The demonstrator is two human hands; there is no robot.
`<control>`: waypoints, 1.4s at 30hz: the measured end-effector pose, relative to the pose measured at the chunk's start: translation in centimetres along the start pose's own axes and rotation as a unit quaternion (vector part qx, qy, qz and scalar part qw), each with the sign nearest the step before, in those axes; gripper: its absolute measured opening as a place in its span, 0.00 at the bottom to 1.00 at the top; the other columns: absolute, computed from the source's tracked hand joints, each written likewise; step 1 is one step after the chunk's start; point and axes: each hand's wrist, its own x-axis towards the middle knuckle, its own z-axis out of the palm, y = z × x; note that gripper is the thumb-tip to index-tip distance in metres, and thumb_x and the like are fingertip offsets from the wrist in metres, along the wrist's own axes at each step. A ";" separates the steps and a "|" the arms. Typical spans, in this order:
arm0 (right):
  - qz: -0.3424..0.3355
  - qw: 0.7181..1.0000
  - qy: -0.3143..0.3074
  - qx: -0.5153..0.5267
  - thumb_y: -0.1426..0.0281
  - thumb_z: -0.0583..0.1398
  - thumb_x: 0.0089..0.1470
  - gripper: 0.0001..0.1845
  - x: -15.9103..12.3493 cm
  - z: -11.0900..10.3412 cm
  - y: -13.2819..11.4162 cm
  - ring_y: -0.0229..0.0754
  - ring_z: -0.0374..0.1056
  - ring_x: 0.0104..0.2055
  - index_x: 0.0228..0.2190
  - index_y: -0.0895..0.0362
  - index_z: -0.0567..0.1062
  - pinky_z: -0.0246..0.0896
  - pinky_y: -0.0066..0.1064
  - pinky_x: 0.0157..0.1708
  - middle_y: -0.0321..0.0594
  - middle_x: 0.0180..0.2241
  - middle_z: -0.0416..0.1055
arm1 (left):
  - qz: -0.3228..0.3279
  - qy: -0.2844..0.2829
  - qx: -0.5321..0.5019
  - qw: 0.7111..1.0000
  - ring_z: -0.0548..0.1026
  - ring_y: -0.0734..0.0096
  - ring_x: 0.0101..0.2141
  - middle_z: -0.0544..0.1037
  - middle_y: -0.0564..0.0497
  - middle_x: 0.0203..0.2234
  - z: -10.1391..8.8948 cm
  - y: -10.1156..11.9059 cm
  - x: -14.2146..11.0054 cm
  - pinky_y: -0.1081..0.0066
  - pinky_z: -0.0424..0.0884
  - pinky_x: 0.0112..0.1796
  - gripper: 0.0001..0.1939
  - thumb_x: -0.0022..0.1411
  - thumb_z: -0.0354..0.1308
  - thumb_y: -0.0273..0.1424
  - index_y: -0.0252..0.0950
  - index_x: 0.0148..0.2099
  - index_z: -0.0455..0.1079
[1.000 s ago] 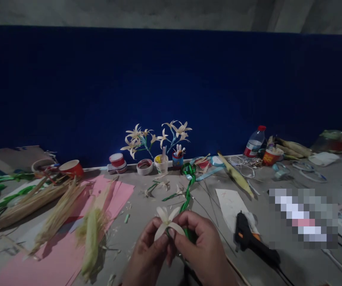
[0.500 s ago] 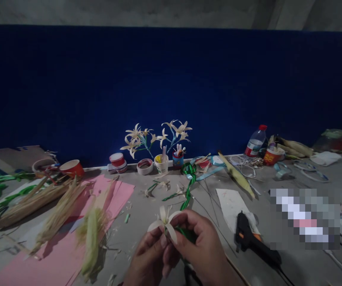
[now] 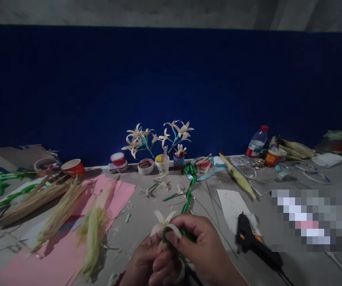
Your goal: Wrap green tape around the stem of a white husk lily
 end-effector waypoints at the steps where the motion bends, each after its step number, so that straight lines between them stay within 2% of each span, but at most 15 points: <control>1: 0.003 1.000 -0.004 0.001 0.61 0.64 0.53 0.12 0.1 -0.1 0.1 0.39 0.69 0.29 0.28 0.57 0.80 0.62 0.26 0.29 0.38 0.25 0.77 | -0.007 -0.008 -0.013 1.000 0.51 0.87 0.08 0.61 0.63 0.11 0.0 0.1 0.0 0.79 0.59 0.18 0.06 0.56 0.64 0.30 0.32 0.35 0.74; 6: 0.009 0.999 -0.032 0.030 0.60 0.65 0.52 0.13 0.1 -0.2 0.5 0.36 0.67 0.26 0.26 0.58 0.81 0.61 0.24 0.28 0.37 0.24 0.76 | -0.049 -0.041 -0.050 0.997 0.51 0.87 0.08 0.62 0.63 0.12 -0.2 0.2 0.0 0.80 0.62 0.19 0.05 0.57 0.63 0.29 0.31 0.36 0.74; 9: 0.012 0.998 -0.008 0.056 0.60 0.67 0.50 0.13 0.0 -0.1 0.8 0.34 0.65 0.25 0.24 0.58 0.79 0.60 0.23 0.26 0.35 0.22 0.74 | -0.055 -0.040 -0.046 0.997 0.51 0.87 0.08 0.62 0.63 0.12 -0.4 0.0 0.0 0.79 0.62 0.19 0.05 0.57 0.63 0.30 0.32 0.34 0.73; 13: 0.045 0.996 0.039 0.059 0.58 0.68 0.48 0.16 -0.4 0.3 0.7 0.35 0.67 0.22 0.24 0.58 0.77 0.61 0.24 0.22 0.35 0.20 0.73 | -0.009 0.006 -0.004 1.000 0.52 0.86 0.09 0.64 0.61 0.12 -0.4 -0.2 0.1 0.79 0.60 0.18 0.08 0.57 0.64 0.32 0.32 0.33 0.73; 17: 0.061 0.994 0.034 0.082 0.55 0.65 0.50 0.18 -0.7 0.6 0.2 0.38 0.69 0.17 0.24 0.57 0.75 0.65 0.28 0.19 0.35 0.17 0.73 | 0.036 0.093 0.052 0.994 0.57 0.85 0.12 0.67 0.59 0.12 -0.2 -0.3 0.1 0.78 0.56 0.19 0.09 0.54 0.66 0.32 0.32 0.33 0.71; 20: 0.054 0.995 0.046 0.075 0.55 0.66 0.48 0.17 -0.6 0.8 -0.2 0.40 0.70 0.18 0.24 0.56 0.74 0.66 0.29 0.20 0.35 0.16 0.74 | 0.071 0.142 0.115 0.981 0.58 0.84 0.13 0.66 0.60 0.12 -0.1 -0.3 -0.1 0.77 0.54 0.22 0.12 0.53 0.68 0.35 0.34 0.31 0.69; 25: 0.037 0.997 0.057 0.033 0.61 0.68 0.47 0.13 -0.4 0.9 -0.6 0.39 0.69 0.18 0.22 0.56 0.75 0.65 0.27 0.21 0.33 0.15 0.73 | 0.080 0.148 0.167 0.971 0.60 0.82 0.15 0.67 0.60 0.12 -0.3 -0.2 -0.2 0.75 0.53 0.23 0.12 0.55 0.66 0.36 0.35 0.30 0.68; 29: 0.016 0.998 0.061 -0.010 0.63 0.67 0.48 0.11 -0.4 0.9 -0.7 0.39 0.68 0.19 0.21 0.55 0.75 0.64 0.26 0.22 0.33 0.15 0.72 | 0.095 0.160 0.191 0.964 0.63 0.81 0.17 0.70 0.58 0.15 -0.3 -0.1 -0.2 0.77 0.57 0.22 0.14 0.53 0.68 0.37 0.34 0.29 0.68; 34: -0.006 0.994 0.094 -0.057 0.65 0.64 0.49 0.09 -0.5 0.9 -0.5 0.39 0.69 0.21 0.22 0.55 0.76 0.64 0.26 0.23 0.33 0.18 0.72 | 0.152 0.208 0.222 0.940 0.70 0.76 0.23 0.74 0.55 0.22 -0.1 -0.2 -0.5 0.76 0.66 0.24 0.13 0.51 0.70 0.38 0.35 0.33 0.73; 38: -0.029 0.988 0.116 -0.093 0.64 0.63 0.49 0.09 -0.6 0.9 -0.3 0.40 0.68 0.22 0.22 0.55 0.77 0.64 0.27 0.24 0.35 0.18 0.72 | 0.165 0.249 0.269 0.916 0.66 0.79 0.21 0.71 0.56 0.20 -0.2 -0.2 -0.7 0.77 0.62 0.23 0.15 0.50 0.70 0.40 0.35 0.34 0.75; 42: -0.026 0.990 0.110 -0.090 0.64 0.64 0.49 0.09 -0.7 0.9 -0.4 0.40 0.69 0.23 0.22 0.54 0.79 0.64 0.26 0.25 0.35 0.19 0.74 | 0.173 0.257 0.294 0.904 0.65 0.79 0.20 0.70 0.56 0.20 -0.1 -0.2 -0.8 0.77 0.61 0.23 0.15 0.51 0.69 0.42 0.35 0.32 0.74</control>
